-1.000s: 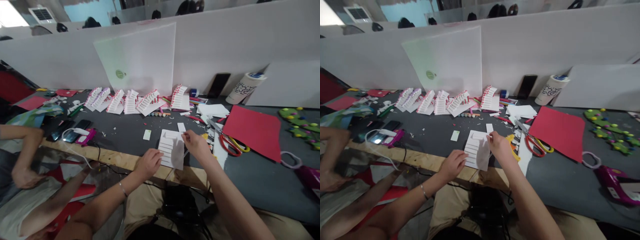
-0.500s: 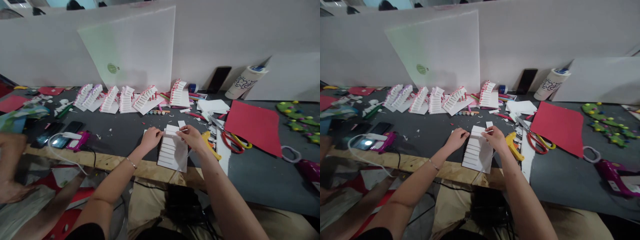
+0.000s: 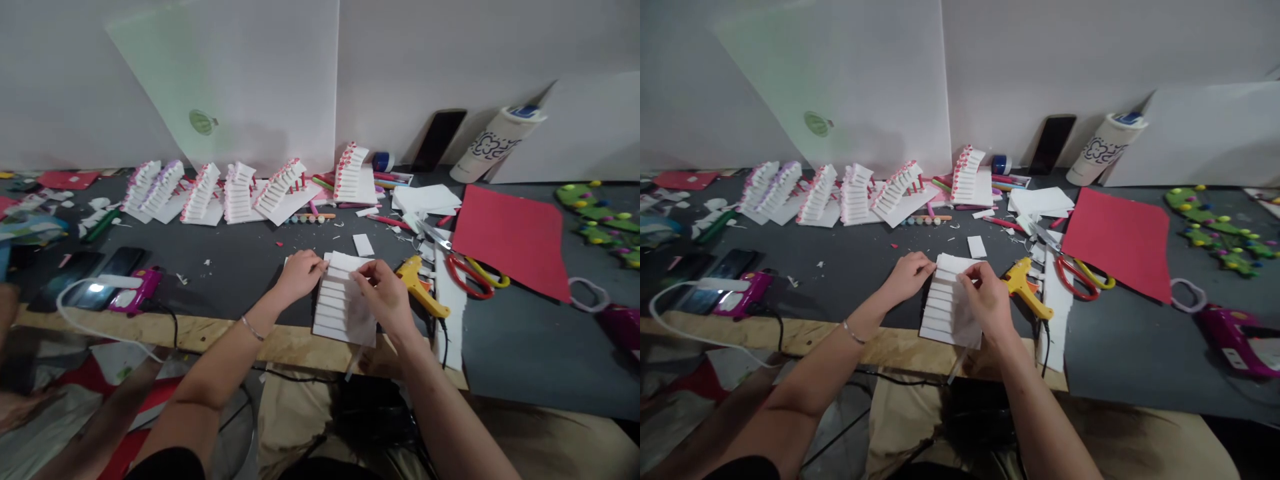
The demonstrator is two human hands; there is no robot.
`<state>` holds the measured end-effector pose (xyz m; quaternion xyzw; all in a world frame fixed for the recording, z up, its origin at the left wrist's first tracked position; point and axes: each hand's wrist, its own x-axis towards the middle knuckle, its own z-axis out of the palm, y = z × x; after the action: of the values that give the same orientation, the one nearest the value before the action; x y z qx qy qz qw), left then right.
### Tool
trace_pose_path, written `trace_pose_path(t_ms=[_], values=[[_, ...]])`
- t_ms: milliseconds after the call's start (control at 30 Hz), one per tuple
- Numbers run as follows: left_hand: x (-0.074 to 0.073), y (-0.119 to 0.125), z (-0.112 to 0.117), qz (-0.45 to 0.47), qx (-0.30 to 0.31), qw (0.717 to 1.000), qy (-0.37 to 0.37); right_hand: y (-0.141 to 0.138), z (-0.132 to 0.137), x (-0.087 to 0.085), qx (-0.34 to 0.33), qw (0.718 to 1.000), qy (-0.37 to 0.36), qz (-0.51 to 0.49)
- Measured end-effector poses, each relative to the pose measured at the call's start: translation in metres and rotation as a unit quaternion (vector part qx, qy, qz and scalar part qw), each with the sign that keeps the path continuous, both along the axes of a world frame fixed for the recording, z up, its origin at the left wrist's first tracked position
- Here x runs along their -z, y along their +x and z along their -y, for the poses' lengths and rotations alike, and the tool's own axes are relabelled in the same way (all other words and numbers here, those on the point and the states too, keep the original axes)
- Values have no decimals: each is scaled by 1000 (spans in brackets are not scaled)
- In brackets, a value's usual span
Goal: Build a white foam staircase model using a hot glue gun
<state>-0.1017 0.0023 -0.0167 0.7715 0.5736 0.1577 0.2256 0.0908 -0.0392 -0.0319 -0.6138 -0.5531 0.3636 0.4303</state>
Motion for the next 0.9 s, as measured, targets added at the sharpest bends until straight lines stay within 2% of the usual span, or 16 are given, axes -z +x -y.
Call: trace_pose_path(t_ms=[133,200,300,400,467,533,633,733,833,900], values=[[7,-3,2,121,7,992,13,2,-2,-7,34,999,1,16],[8,-4,4,145,15,989,21,5,-9,-9,54,998,10,33],[9,-3,8,105,48,993,24,10,-27,-11,71,992,9,104],[9,-2,11,40,71,996,31,19,-34,-14,53,983,1,175],[8,-3,12,10,69,997,36,32,-25,-14,46,970,14,237],[6,-6,14,-4,70,997,29,52,-5,-9,59,943,41,324],[2,-12,15,-2,89,996,-5,83,25,4,43,890,88,445],[-1,-17,14,21,97,993,-67,98,31,16,7,862,93,498],[-2,-17,12,56,88,987,-126,96,19,19,9,856,67,513],[-1,-16,10,86,73,982,-151,95,11,14,19,874,60,482]])
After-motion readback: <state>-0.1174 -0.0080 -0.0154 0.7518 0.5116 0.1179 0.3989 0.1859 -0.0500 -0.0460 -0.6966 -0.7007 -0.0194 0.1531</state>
